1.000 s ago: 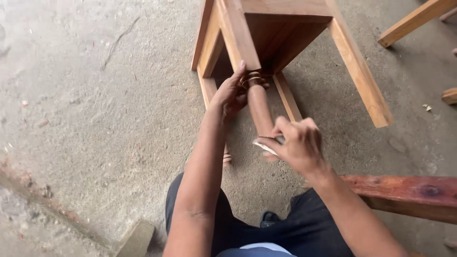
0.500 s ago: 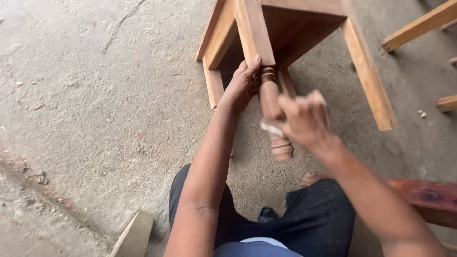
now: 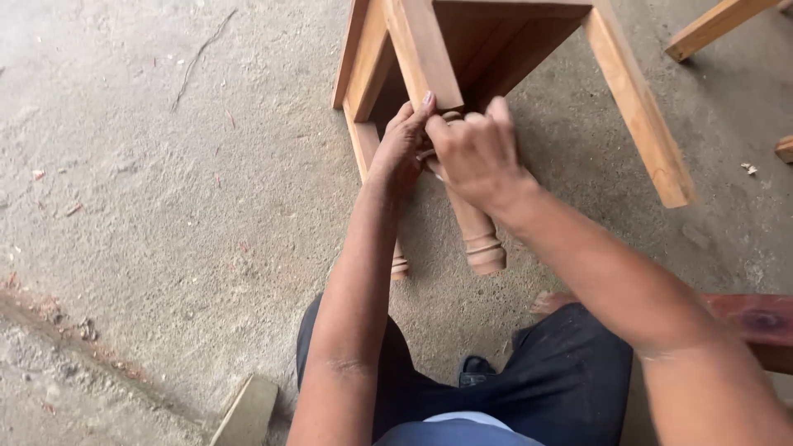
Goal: The person sits on the floor with an upside-down wooden chair and sands its turned legs by hand using sandpaper. They reposition the chair and work on different legs, rubbing the sandpaper along the wood, and finish by folding the sandpaper.
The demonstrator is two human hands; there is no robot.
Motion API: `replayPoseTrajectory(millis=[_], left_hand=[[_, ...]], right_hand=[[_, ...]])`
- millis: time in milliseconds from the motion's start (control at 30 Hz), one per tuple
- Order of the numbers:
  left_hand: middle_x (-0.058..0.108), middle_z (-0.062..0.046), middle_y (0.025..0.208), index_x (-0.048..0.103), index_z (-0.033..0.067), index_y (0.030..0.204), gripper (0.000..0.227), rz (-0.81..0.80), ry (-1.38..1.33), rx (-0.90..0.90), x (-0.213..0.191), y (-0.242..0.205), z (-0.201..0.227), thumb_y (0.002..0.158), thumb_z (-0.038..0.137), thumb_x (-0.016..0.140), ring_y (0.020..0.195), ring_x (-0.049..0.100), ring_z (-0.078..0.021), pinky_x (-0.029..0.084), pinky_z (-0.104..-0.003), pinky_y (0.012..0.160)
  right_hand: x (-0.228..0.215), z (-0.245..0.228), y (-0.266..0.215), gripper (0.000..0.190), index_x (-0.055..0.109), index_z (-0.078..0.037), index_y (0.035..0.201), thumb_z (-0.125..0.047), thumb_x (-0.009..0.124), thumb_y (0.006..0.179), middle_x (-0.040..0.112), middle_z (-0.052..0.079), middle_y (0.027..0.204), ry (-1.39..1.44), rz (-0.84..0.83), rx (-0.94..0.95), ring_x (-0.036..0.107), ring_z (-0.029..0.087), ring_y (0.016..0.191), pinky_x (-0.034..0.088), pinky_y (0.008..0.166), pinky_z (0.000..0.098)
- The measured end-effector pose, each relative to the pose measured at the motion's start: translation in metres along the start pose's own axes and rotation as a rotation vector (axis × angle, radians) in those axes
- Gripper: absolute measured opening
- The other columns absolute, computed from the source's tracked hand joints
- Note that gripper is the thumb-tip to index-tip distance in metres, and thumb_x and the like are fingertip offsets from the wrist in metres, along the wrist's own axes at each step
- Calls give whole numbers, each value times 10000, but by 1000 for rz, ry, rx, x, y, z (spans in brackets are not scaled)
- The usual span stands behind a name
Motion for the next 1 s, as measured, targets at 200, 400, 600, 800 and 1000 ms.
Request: replayPoseTrajectory(millis=[200, 400, 600, 800, 1000], left_hand=[[728, -82, 1004, 595, 66, 1189, 363, 26, -68, -37, -2, 2, -4, 964, 342, 665, 913, 727, -177, 614, -352, 825], [695, -94, 1022, 574, 42, 1218, 360, 0, -72, 23, 6, 1, 0, 1012, 322, 663, 932, 692, -195, 584, -361, 816], [673, -140, 1144, 472, 26, 1336, 467, -16, -154, 68, 4, 6, -13, 1026, 339, 627, 982, 704, -221, 612, -393, 888], [667, -181, 1063, 196, 165, 1500, 762, 1, -85, 149, 21, -1, 6, 943, 440, 638, 890, 711, -254, 624, -440, 792], [643, -184, 1047, 148, 145, 1522, 881, -1, -7, 143, 12, 10, -2, 922, 474, 704, 880, 707, -269, 636, -436, 796]], right_hand=[[-32, -20, -51, 182, 628, -153, 783, -243, 772, 847, 666, 36, 651, 88, 93, -121, 590, 137, 524, 415, 695, 390], [-32, -3, -22, 284, 627, -101, 807, -289, 819, 901, 569, -9, 538, 71, 136, -91, 527, 134, 451, 375, 588, 366], [-18, 3, -57, 487, 573, -140, 681, -505, 858, 830, 579, -16, 495, 281, -114, -105, 483, 136, 394, 363, 576, 354], [-20, 22, -61, 545, 570, -129, 692, -590, 860, 708, 588, -3, 514, 294, -83, -17, 473, 164, 468, 359, 663, 373], [-12, 25, -60, 478, 617, -156, 711, -571, 854, 709, 634, -5, 558, 469, -58, 129, 526, 144, 487, 393, 732, 379]])
Point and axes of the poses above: each hand's wrist, its own y-axis towards the middle knuckle, its own x-axis out of the palm, z = x × y, the point moved 10 cm from there along y, towards the middle knuckle
